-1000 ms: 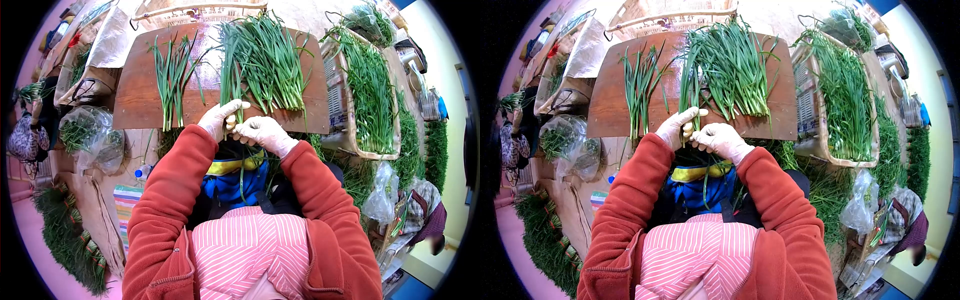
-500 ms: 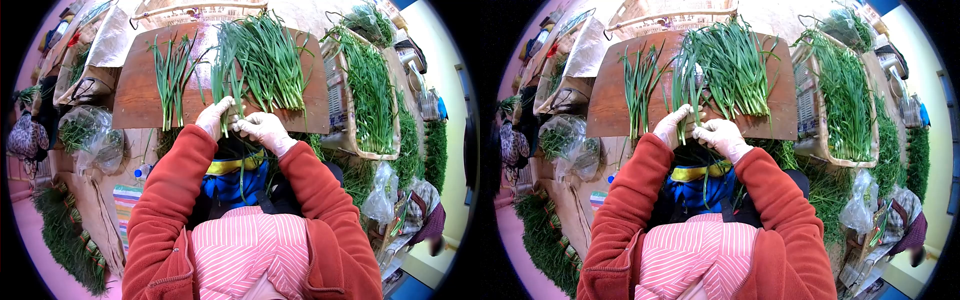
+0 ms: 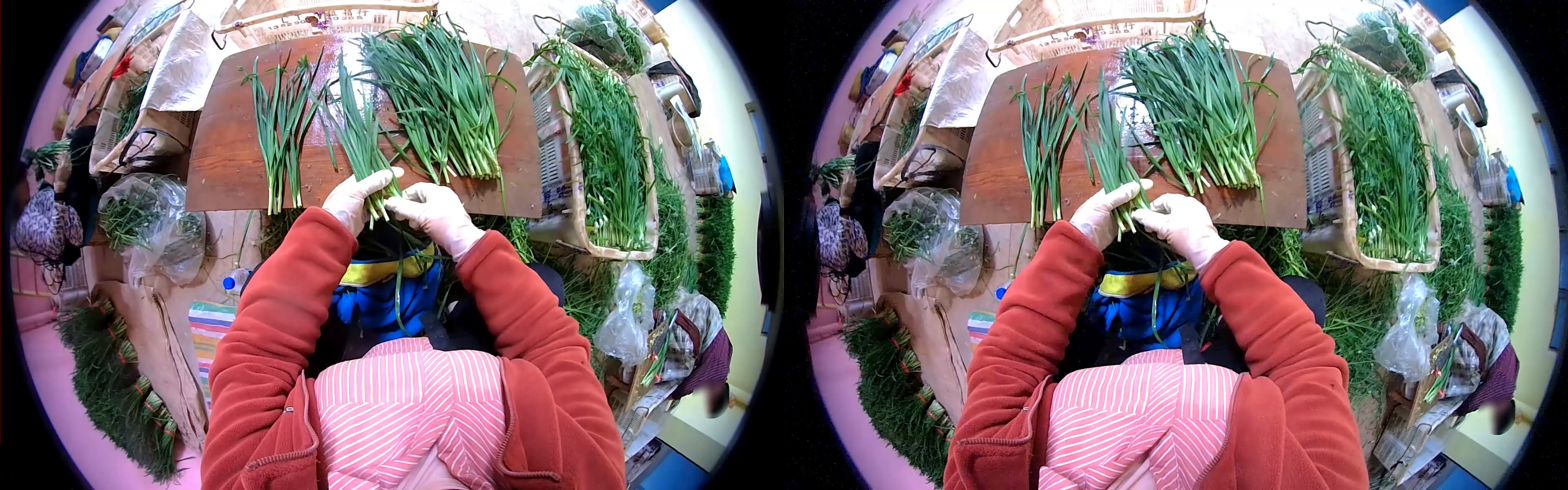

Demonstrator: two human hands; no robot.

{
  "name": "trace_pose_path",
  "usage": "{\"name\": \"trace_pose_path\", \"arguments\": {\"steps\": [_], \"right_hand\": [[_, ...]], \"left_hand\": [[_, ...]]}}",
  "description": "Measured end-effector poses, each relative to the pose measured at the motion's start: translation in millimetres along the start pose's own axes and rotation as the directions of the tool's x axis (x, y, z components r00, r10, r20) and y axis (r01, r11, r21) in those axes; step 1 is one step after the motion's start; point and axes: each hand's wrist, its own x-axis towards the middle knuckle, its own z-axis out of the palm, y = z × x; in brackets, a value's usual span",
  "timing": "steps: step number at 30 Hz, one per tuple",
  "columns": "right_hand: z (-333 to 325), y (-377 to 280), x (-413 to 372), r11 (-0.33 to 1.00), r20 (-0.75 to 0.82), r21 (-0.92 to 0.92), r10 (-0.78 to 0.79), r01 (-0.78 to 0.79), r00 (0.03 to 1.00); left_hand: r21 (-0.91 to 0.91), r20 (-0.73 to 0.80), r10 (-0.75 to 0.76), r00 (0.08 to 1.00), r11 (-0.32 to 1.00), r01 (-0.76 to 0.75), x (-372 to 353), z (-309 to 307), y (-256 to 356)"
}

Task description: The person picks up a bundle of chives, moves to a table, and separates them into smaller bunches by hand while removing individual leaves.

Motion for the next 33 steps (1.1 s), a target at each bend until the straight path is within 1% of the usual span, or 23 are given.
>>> {"name": "trace_pose_path", "arguments": {"steps": [1,2,4,10,12,14,15,16,17,18,19,20,21,22,23,24,25,26,27,28,29,30,33], "right_hand": [[-4,0,1,0.982,0.094,0.179,0.052,-0.068,0.994],[-6,0,3,0.981,0.092,0.180,0.051,-0.067,0.994],[-9,-1,4,0.941,0.199,0.289,0.120,-0.175,0.973],[-5,-1,6,0.939,0.207,0.279,0.146,-0.201,0.967],[-4,-1,6,0.939,0.214,0.272,0.152,-0.208,0.965],[-3,5,8,0.879,0.240,0.411,0.150,-0.240,0.959],[-3,9,11,0.880,0.241,0.410,0.150,-0.240,0.959],[-3,14,15,0.813,0.300,0.507,0.146,-0.287,0.943],[-3,17,17,0.733,0.358,0.592,0.134,-0.336,0.924],[-3,20,17,0.733,0.358,0.592,0.134,-0.336,0.924],[-4,21,18,0.701,0.403,0.618,0.105,-0.355,0.909],[-3,15,15,0.668,0.445,0.642,0.074,-0.375,0.893],[-5,8,14,0.668,0.445,0.642,0.074,-0.375,0.893],[-7,-2,14,0.812,0.368,0.462,0.191,-0.357,0.910],[-8,-11,13,0.904,0.263,0.249,0.283,-0.349,0.922],[-7,-9,11,0.904,0.265,0.247,0.284,-0.349,0.922],[-4,-5,7,0.987,0.099,0.116,0.096,-0.107,0.990],[-3,-3,4,0.991,-0.039,-0.057,-0.126,0.124,0.991],[0,-5,2,0.991,-0.086,-0.080,-0.116,0.110,0.989],[1,-5,1,0.991,-0.091,-0.080,-0.115,0.108,0.989],[2,-6,1,0.995,-0.056,0.084,-0.041,0.046,0.998],[3,-7,0,0.970,-0.008,0.244,0.024,-0.021,1.000],[5,5,7,0.966,-0.037,0.258,0.021,-0.011,0.999]], "left_hand": [[-0.032,0.066,-0.009,0.998,0.999,0.011,0,-2,0],[-0.030,0.068,-0.010,0.998,0.999,0.012,0,-2,0],[-0.046,0.084,-0.016,0.996,0.999,0.020,-1,0,2],[-0.006,0.046,-0.034,0.998,0.999,0.035,-4,1,5],[-0.021,0.063,-0.044,0.997,0.999,0.045,1,-5,1],[-0.036,0.081,-0.054,0.995,0.998,0.057,1,-5,1],[-0.103,0.078,-0.050,0.996,0.993,0.058,-2,0,3],[-0.169,0.075,-0.046,0.996,0.984,0.058,-4,3,4],[-0.170,0.074,-0.046,0.996,0.984,0.058,-4,2,4],[-0.178,0.108,-0.013,0.994,0.984,0.032,-4,0,3],[-0.187,0.143,0.020,0.990,0.982,0.007,-3,-1,2],[-0.187,0.143,0.020,0.989,0.982,0.007,-2,-2,2],[-0.157,0.138,0.038,0.990,0.987,-0.016,-1,-3,2],[-0.127,0.134,0.056,0.989,0.991,-0.039,0,-4,1],[-0.128,0.133,0.057,0.990,0.991,-0.040,0,-3,1],[-0.103,0.071,0.071,0.995,0.993,-0.064,0,-2,0],[-0.075,0.012,0.086,0.996,0.994,-0.085,1,-1,-1],[-0.074,0.013,0.086,0.996,0.994,-0.085,1,-1,-3],[-0.098,0.007,0.093,0.996,0.991,-0.092,3,0,-5],[-0.121,0.003,0.099,0.995,0.988,-0.098,5,0,-8],[-0.106,0.019,0.081,0.997,0.991,-0.078,7,-1,-10],[-0.103,0.021,0.080,0.997,0.992,-0.077,8,-1,-12],[-0.059,-0.001,0.111,0.994,0.992,-0.110,6,2,-12]]}}
